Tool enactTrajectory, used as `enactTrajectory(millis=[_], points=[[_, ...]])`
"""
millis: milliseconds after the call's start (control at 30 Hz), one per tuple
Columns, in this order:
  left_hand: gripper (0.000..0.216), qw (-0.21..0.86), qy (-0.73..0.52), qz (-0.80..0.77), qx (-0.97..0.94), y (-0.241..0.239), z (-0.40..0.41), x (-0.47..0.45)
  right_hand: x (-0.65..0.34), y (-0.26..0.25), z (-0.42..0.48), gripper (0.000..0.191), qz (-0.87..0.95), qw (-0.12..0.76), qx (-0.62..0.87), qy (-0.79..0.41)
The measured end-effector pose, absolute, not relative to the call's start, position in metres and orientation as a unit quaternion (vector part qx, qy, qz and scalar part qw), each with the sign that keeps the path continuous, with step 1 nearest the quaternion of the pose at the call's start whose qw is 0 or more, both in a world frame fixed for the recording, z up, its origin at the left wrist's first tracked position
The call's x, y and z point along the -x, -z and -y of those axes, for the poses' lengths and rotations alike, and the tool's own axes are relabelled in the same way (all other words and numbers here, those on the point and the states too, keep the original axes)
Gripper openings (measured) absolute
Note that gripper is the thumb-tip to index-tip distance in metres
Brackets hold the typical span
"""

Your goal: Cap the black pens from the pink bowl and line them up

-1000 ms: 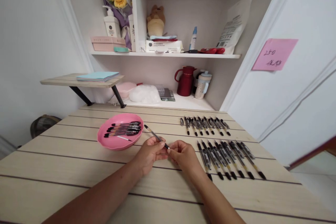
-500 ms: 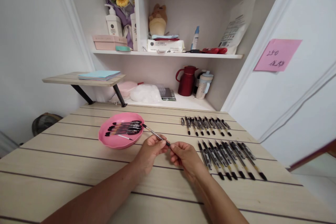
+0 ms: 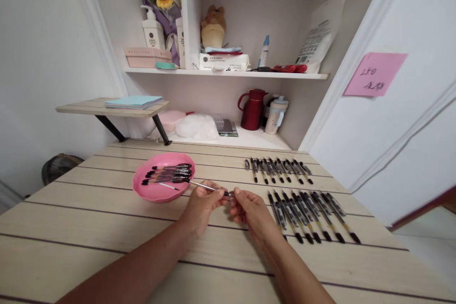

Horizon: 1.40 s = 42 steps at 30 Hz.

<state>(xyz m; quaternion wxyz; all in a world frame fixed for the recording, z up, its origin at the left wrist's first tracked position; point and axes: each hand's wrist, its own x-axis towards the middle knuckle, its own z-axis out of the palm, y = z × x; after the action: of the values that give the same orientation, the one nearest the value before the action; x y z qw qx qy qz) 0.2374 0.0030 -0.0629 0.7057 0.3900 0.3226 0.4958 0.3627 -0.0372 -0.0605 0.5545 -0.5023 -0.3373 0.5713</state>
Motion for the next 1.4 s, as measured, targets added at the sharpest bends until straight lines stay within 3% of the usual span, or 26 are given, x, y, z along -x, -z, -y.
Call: enactTrajectory(millis=[200,433,633,767,1000,1400], points=[[0.025,0.702,-0.498,-0.303,-0.408,0.063,0.0,-0.237,-0.366,0.063,0.036,0.026,0.335,0.575,0.495,-0.558],[0.04,0.816,-0.397,-0.178,-0.381,0.057,0.001,-0.23,-0.383,0.059,0.034,0.014,0.24,0.614,0.419,-0.624],[0.025,0.88,-0.291,-0.172,-0.334,0.049,0.002,-0.223,-0.385,0.058,0.035,0.015,0.266,0.603,0.41,-0.63],[0.025,0.86,-0.261,-0.233,-0.373,0.058,0.002,-0.227,-0.38,0.059,0.035,0.022,0.327,0.585,0.437,-0.6],[0.032,0.803,-0.31,-0.276,-0.427,0.064,0.005,-0.233,-0.373,0.061,0.035,0.03,0.323,0.572,0.458,-0.598],[0.04,0.814,-0.294,-0.256,-0.43,0.059,0.007,-0.232,-0.375,0.063,0.032,0.025,0.316,0.592,0.447,-0.591]])
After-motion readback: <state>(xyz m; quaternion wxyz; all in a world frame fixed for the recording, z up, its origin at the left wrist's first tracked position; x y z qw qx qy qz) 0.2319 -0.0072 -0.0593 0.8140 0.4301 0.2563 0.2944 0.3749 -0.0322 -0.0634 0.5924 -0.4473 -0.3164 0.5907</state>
